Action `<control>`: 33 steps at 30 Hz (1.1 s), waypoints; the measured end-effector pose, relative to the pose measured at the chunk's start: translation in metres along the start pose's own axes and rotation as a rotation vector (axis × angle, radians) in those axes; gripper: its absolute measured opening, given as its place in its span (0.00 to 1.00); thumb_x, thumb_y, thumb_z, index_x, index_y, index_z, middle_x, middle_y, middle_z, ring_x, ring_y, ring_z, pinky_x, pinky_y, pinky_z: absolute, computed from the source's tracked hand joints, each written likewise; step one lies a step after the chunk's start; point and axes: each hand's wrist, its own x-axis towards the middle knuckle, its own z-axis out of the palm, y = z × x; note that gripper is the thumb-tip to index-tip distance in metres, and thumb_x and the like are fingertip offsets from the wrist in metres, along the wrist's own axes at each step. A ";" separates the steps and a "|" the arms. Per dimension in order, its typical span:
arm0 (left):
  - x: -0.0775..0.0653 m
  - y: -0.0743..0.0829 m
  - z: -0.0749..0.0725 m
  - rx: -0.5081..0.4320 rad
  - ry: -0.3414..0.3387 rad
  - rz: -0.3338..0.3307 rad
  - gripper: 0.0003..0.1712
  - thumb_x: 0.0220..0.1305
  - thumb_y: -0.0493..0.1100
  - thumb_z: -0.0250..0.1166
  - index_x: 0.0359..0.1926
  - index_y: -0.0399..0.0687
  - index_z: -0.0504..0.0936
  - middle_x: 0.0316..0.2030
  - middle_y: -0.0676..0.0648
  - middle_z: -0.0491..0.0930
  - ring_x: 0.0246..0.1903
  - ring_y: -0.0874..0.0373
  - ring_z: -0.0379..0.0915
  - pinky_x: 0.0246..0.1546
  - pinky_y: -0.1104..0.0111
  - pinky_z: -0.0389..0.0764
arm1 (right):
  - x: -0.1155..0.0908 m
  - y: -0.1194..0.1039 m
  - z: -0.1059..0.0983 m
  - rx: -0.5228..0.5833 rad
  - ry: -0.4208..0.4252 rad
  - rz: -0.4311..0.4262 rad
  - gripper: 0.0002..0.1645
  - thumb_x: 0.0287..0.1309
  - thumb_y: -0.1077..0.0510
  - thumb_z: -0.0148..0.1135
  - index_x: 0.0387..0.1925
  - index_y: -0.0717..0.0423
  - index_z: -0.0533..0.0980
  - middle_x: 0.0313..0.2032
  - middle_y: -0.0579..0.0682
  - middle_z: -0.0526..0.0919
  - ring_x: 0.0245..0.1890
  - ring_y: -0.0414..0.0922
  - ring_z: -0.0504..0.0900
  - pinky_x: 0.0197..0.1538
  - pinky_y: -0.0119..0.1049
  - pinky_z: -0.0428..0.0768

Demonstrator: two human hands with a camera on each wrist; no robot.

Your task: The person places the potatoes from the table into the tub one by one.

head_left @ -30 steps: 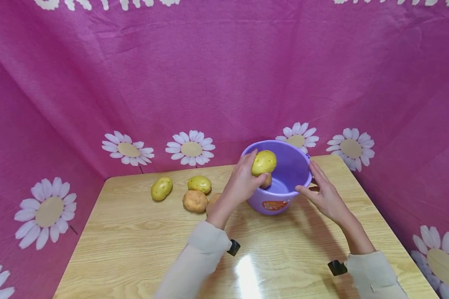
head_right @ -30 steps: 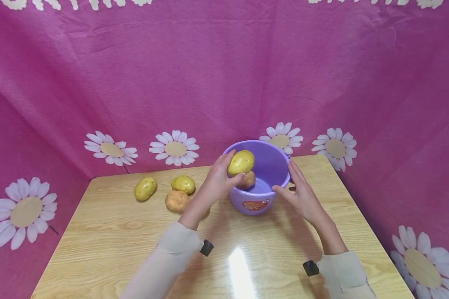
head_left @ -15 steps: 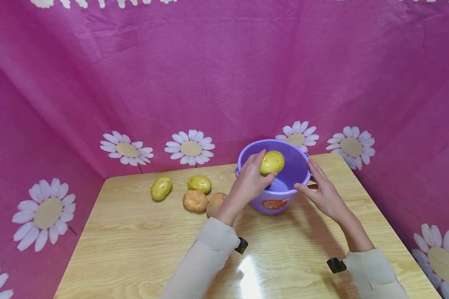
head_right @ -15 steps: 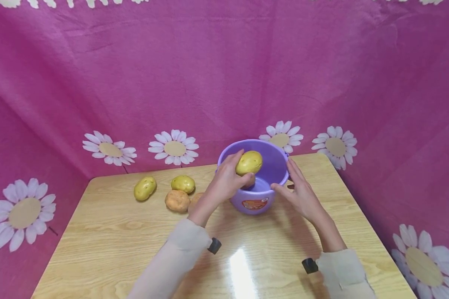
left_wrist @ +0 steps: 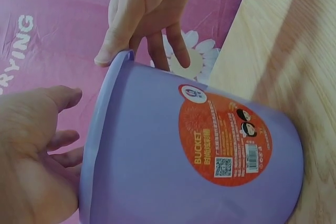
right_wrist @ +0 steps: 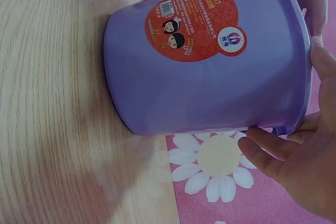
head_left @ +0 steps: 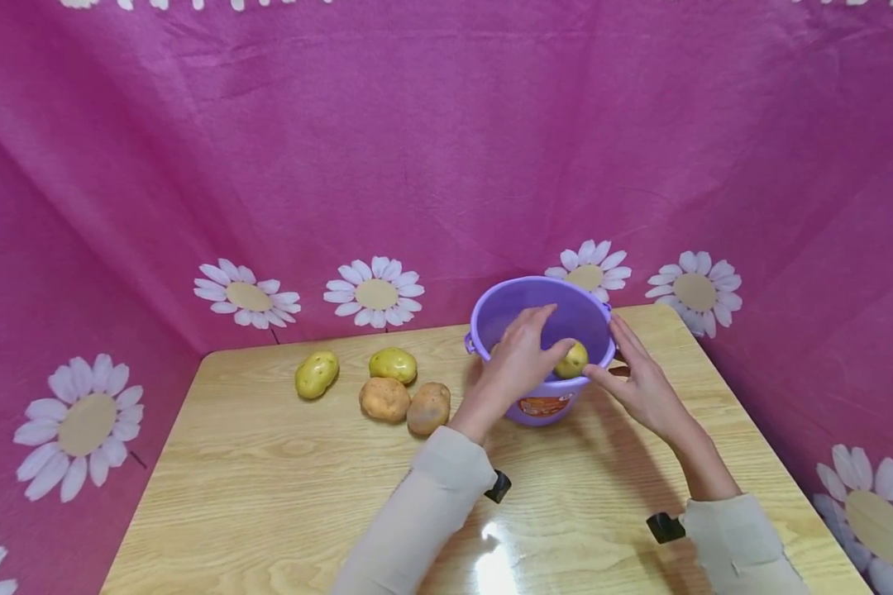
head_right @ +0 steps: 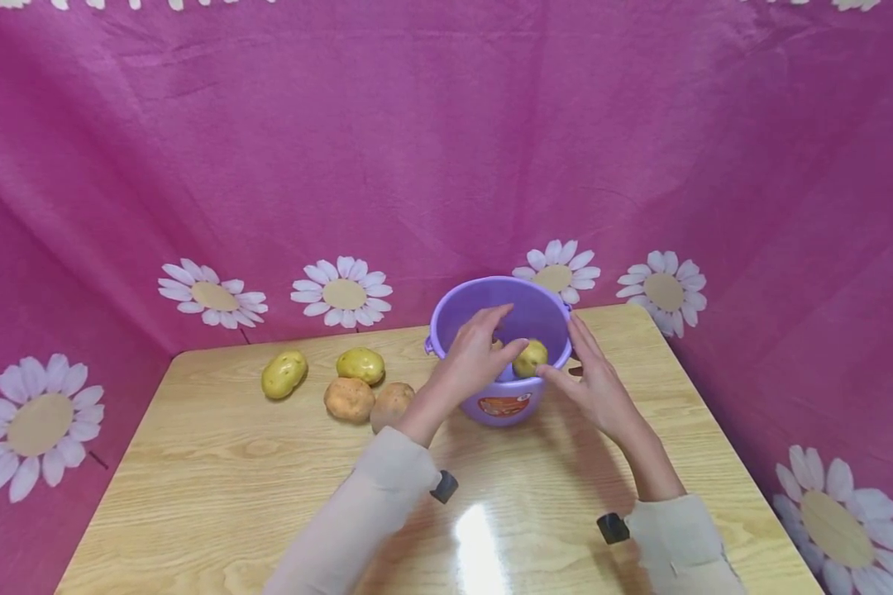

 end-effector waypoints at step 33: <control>-0.044 -0.060 -0.057 -0.169 0.255 0.018 0.31 0.71 0.45 0.68 0.71 0.39 0.73 0.63 0.40 0.77 0.61 0.46 0.75 0.62 0.55 0.76 | 0.001 -0.001 0.001 -0.007 -0.005 -0.003 0.54 0.68 0.54 0.69 0.81 0.62 0.46 0.81 0.62 0.46 0.59 0.64 0.77 0.51 0.21 0.78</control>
